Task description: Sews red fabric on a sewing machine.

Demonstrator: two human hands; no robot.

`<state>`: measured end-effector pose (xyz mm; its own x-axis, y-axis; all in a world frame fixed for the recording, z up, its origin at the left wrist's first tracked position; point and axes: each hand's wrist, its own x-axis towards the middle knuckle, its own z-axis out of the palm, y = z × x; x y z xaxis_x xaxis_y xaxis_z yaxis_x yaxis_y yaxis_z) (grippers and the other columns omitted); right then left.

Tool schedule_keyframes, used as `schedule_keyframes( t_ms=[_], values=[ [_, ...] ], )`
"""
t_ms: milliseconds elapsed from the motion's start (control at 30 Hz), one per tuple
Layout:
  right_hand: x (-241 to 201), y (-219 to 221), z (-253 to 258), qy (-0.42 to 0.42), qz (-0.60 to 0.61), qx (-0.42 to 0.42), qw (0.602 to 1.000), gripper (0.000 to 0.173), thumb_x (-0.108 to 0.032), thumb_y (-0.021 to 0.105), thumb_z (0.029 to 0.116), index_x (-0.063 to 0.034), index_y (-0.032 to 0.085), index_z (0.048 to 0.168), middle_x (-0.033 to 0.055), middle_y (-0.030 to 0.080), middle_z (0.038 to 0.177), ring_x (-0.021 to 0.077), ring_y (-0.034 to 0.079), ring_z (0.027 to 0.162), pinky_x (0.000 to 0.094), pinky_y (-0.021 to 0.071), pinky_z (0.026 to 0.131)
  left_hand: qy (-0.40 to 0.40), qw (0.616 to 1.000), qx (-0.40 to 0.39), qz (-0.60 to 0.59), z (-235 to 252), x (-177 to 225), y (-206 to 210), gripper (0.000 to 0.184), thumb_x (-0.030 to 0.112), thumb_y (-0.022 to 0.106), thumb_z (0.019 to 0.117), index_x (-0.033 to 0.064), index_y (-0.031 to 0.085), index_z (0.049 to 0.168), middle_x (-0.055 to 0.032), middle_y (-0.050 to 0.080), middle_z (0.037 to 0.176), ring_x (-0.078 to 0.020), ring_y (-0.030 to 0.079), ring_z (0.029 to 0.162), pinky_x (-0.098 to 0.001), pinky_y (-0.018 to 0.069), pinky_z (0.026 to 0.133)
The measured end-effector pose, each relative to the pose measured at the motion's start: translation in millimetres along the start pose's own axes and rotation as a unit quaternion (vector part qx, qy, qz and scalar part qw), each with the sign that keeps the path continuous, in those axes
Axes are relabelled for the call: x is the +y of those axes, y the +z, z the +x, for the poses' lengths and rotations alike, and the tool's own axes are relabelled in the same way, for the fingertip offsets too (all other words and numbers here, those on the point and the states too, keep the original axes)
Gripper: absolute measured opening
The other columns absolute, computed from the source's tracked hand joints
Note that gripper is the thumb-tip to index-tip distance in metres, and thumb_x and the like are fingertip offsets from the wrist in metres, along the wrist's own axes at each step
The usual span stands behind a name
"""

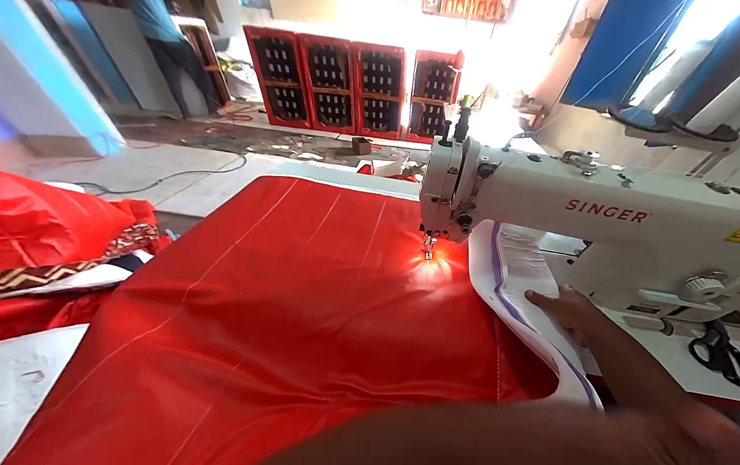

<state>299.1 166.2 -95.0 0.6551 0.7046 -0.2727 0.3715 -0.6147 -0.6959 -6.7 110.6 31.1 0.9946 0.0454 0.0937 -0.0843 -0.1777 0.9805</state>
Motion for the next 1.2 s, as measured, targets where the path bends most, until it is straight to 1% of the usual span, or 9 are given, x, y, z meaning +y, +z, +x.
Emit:
schedule_keyframes(
  t_ms=[67,167,233,333,467,600,733,900,1200],
  values=[
    [5,-1,1,-0.006,0.005,0.002,1.000,0.064,-0.039,0.068,0.0980,0.0043,0.047,0.139,0.0292,0.061,0.121,0.0395,0.063,0.108,0.0583,0.0495,0.092,-0.070,0.986,0.075,0.132,14,-26,-50,0.050,0.026,0.026,0.1144,-0.0033,0.050,0.147,-0.0204,0.058,0.143,-0.0237,0.055,0.135,-0.0400,0.0399,0.115],
    [14,2,4,-0.004,0.043,0.004,0.999,0.060,-0.040,0.069,0.0972,0.0036,0.051,0.134,0.0278,0.063,0.115,0.0385,0.064,0.102,0.0580,0.0514,0.089,-0.207,0.918,0.167,0.295,32,-89,-98,0.054,0.038,0.034,0.1129,0.0037,0.045,0.153,-0.0164,0.043,0.160,-0.0323,0.037,0.150,-0.0568,0.0267,0.122],
    [18,4,7,-0.019,0.050,0.015,0.998,0.058,-0.039,0.071,0.0959,0.0040,0.054,0.130,0.0268,0.065,0.111,0.0376,0.065,0.099,0.0581,0.0523,0.086,-0.252,0.873,0.160,0.387,46,-126,-110,0.062,0.048,0.035,0.1107,0.0096,0.038,0.159,-0.0107,0.027,0.169,-0.0322,0.020,0.158,-0.0651,0.0125,0.124],
    [19,5,6,-0.048,-0.013,0.041,0.998,0.059,-0.039,0.071,0.0957,0.0062,0.054,0.129,0.0285,0.065,0.112,0.0416,0.064,0.103,0.0618,0.0498,0.090,-0.269,0.825,0.130,0.480,54,-165,-109,0.069,0.060,0.031,0.1070,0.0212,0.029,0.164,-0.0014,0.016,0.173,-0.0258,0.009,0.160,-0.0659,-0.0007,0.123],
    [12,5,-1,-0.066,-0.102,0.060,0.991,0.060,-0.040,0.070,0.0964,0.0079,0.054,0.128,0.0300,0.065,0.111,0.0442,0.064,0.106,0.0634,0.0480,0.092,-0.287,0.822,0.112,0.479,44,-168,-107,0.073,0.065,0.025,0.1057,0.0229,0.024,0.165,-0.0001,0.014,0.173,-0.0223,0.007,0.161,-0.0594,-0.0006,0.126],
    [9,3,-2,-0.068,-0.116,0.050,0.990,0.060,-0.039,0.069,0.0973,0.0093,0.053,0.130,0.0316,0.064,0.112,0.0454,0.064,0.107,0.0644,0.0472,0.093,-0.272,0.835,0.177,0.444,19,-160,-132,0.071,0.059,0.036,0.1065,0.0184,0.028,0.164,-0.0045,0.021,0.172,-0.0252,0.010,0.160,-0.0653,-0.0018,0.123],
    [12,4,1,-0.076,-0.128,0.051,0.988,0.060,-0.039,0.068,0.0978,0.0090,0.052,0.131,0.0309,0.065,0.112,0.0452,0.064,0.108,0.0635,0.0474,0.094,-0.365,0.738,0.288,0.489,-47,-161,-185,0.068,0.060,0.034,0.1067,0.0218,0.033,0.163,-0.0056,0.025,0.171,-0.0322,0.016,0.159,-0.0727,0.0024,0.120],
    [14,3,6,-0.065,-0.123,0.052,0.989,0.058,-0.037,0.071,0.0960,0.0079,0.054,0.129,0.0307,0.064,0.112,0.0450,0.063,0.108,0.0636,0.0465,0.093,-0.491,0.612,0.405,0.469,-160,-156,-233,0.076,0.066,0.028,0.1048,0.0165,0.033,0.162,-0.0166,0.025,0.169,-0.0468,0.016,0.156,-0.0826,0.0060,0.113],
    [13,6,20,-0.061,-0.108,0.066,0.990,0.055,-0.036,0.071,0.0952,0.0054,0.056,0.128,0.0282,0.065,0.109,0.0431,0.064,0.104,0.0635,0.0473,0.090,-0.522,0.582,0.445,0.436,-178,-175,-247,0.075,0.070,0.032,0.1014,0.0274,0.031,0.163,-0.0109,0.024,0.170,-0.0454,0.015,0.156,-0.0829,0.0076,0.111]
  ],
)
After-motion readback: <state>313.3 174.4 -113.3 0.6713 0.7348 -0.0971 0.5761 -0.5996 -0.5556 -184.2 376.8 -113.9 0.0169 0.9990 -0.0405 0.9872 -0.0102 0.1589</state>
